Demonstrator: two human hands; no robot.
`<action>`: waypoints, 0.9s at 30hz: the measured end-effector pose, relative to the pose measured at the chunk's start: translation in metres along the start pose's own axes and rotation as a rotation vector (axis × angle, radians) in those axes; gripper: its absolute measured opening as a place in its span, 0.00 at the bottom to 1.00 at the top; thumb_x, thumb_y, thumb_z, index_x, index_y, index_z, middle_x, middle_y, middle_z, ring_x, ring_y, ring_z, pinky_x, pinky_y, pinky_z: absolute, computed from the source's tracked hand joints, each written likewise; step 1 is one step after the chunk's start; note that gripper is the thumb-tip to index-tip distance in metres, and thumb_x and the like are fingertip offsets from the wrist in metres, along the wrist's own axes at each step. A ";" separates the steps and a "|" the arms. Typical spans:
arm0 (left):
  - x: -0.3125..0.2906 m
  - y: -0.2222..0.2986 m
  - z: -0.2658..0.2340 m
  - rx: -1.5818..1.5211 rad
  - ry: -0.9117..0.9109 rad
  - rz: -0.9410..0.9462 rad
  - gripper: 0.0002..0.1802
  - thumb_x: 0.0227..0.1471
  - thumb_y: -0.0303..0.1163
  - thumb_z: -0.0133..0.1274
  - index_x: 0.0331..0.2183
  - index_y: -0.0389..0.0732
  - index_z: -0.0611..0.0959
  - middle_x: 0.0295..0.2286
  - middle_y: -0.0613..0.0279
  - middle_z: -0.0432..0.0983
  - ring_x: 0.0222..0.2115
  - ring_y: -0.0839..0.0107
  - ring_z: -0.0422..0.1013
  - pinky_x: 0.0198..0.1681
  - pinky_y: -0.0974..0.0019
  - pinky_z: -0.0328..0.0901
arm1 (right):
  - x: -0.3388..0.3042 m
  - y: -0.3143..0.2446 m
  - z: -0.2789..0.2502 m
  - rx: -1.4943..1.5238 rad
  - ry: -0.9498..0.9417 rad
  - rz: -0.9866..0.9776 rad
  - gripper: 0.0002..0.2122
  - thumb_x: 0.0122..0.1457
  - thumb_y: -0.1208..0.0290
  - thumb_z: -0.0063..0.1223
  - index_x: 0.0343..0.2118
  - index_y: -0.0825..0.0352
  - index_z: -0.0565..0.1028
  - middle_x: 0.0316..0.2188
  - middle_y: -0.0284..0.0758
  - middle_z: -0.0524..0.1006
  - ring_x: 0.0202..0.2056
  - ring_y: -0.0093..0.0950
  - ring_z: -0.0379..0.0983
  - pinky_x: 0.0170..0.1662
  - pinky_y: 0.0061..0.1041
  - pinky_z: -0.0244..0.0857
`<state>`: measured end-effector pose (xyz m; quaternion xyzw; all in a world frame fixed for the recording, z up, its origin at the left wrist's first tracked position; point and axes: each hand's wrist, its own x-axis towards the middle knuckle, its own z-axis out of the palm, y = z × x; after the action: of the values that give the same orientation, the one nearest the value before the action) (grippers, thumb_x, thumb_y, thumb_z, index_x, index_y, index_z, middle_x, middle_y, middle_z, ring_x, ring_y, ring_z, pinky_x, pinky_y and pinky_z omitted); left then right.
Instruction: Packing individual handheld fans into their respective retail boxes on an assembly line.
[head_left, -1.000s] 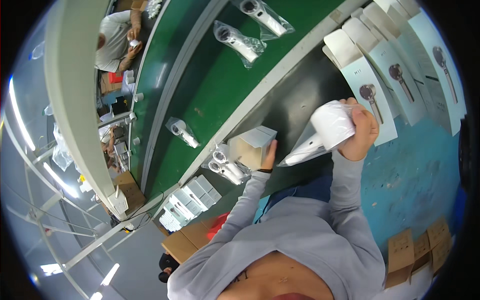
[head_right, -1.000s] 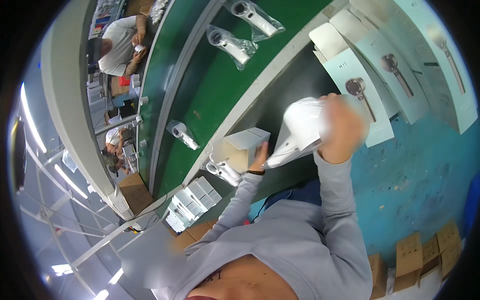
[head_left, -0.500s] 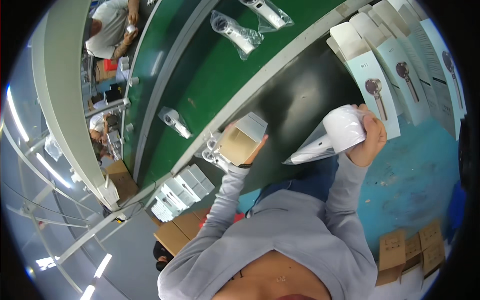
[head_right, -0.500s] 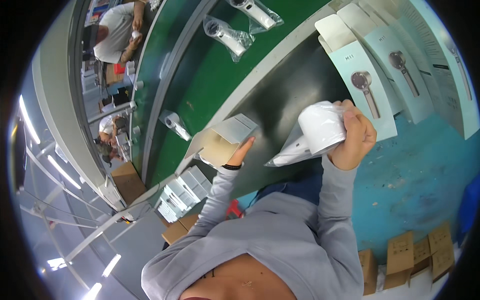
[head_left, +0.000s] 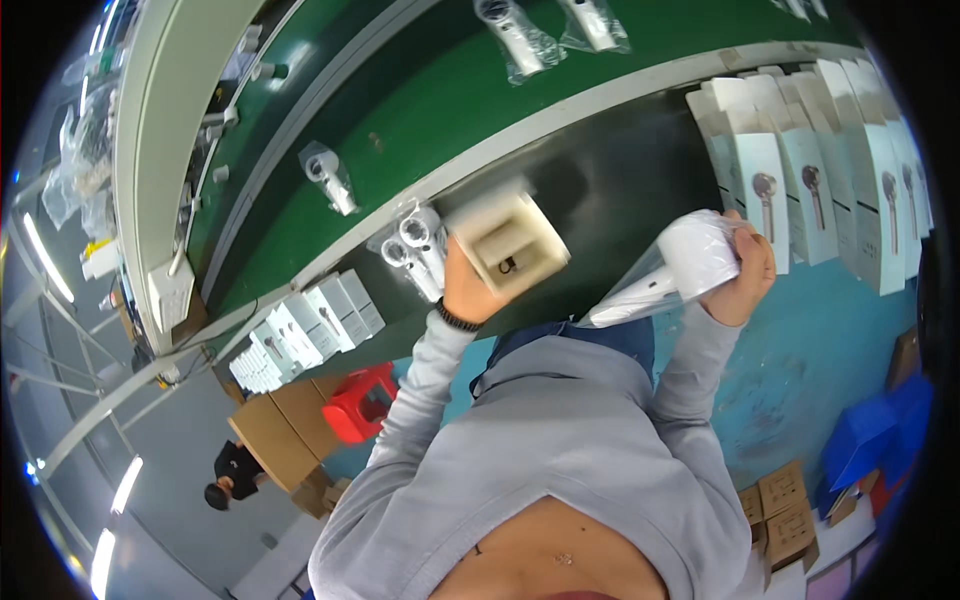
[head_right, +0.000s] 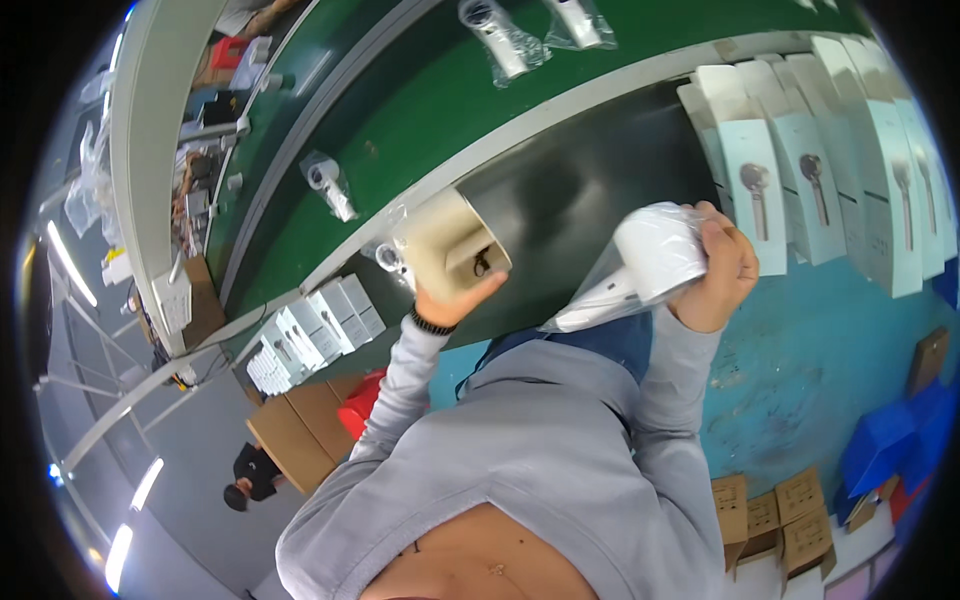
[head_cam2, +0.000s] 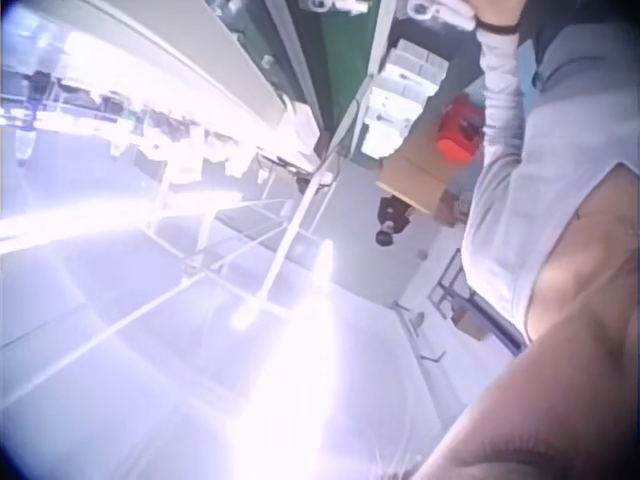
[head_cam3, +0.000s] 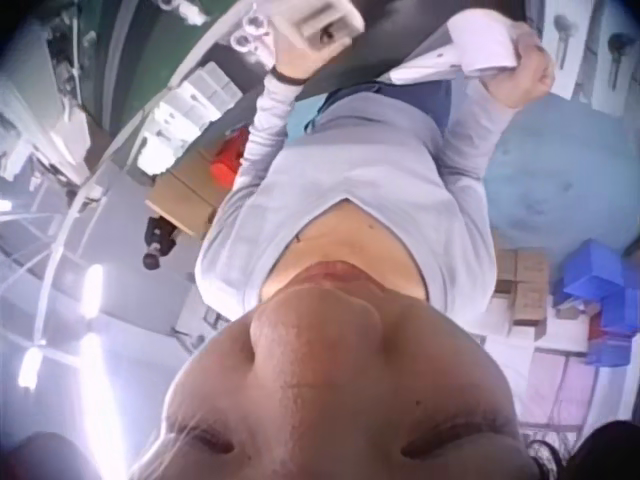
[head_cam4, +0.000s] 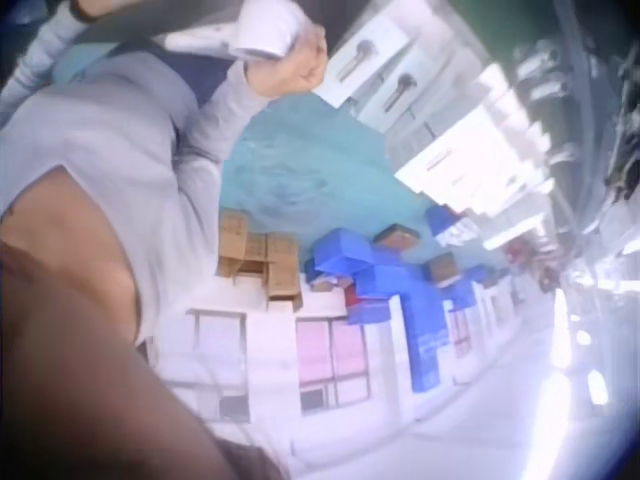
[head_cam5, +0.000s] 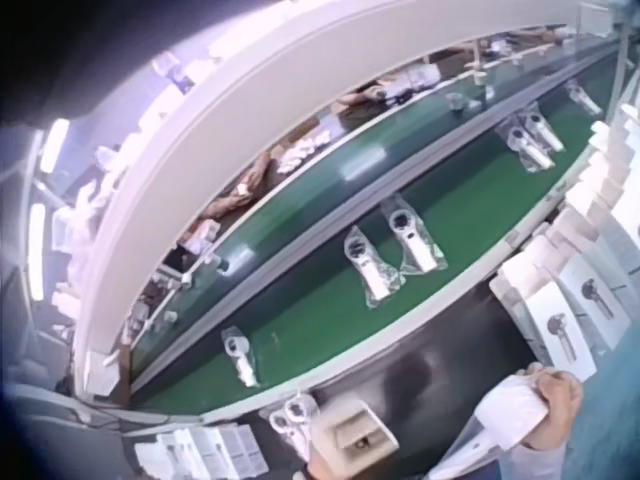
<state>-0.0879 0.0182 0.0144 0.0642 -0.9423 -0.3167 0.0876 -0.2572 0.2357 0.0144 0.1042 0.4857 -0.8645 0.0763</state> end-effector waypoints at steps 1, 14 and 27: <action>-0.024 -0.017 0.018 -0.147 0.126 -0.304 0.48 0.28 0.33 0.68 0.50 0.34 0.60 0.39 0.48 0.68 0.39 0.60 0.68 0.41 0.62 0.64 | -0.002 0.002 -0.001 -0.010 -0.026 -0.005 0.07 0.50 0.77 0.47 0.22 0.76 0.74 0.24 0.40 0.75 0.26 0.26 0.71 0.34 0.25 0.67; -0.127 -0.063 -0.021 -0.109 -0.705 -0.606 0.41 0.28 0.37 0.66 0.46 0.38 0.66 0.39 0.45 0.70 0.41 0.50 0.68 0.45 0.57 0.63 | 0.002 0.033 -0.039 -0.512 -0.197 0.009 0.10 0.54 0.71 0.46 0.23 0.73 0.72 0.24 0.37 0.72 0.27 0.25 0.68 0.31 0.22 0.63; -0.108 -0.045 -0.044 -0.177 -0.366 -0.449 0.38 0.29 0.34 0.68 0.43 0.36 0.67 0.36 0.50 0.71 0.36 0.55 0.71 0.40 0.62 0.66 | -0.008 0.028 0.012 -0.249 -0.065 0.234 0.08 0.49 0.72 0.50 0.16 0.67 0.69 0.17 0.30 0.68 0.21 0.19 0.64 0.28 0.17 0.60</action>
<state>0.0295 -0.0242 0.0081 0.2050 -0.8734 -0.4152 -0.1509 -0.2445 0.2108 -0.0007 0.1215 0.5709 -0.7858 0.2045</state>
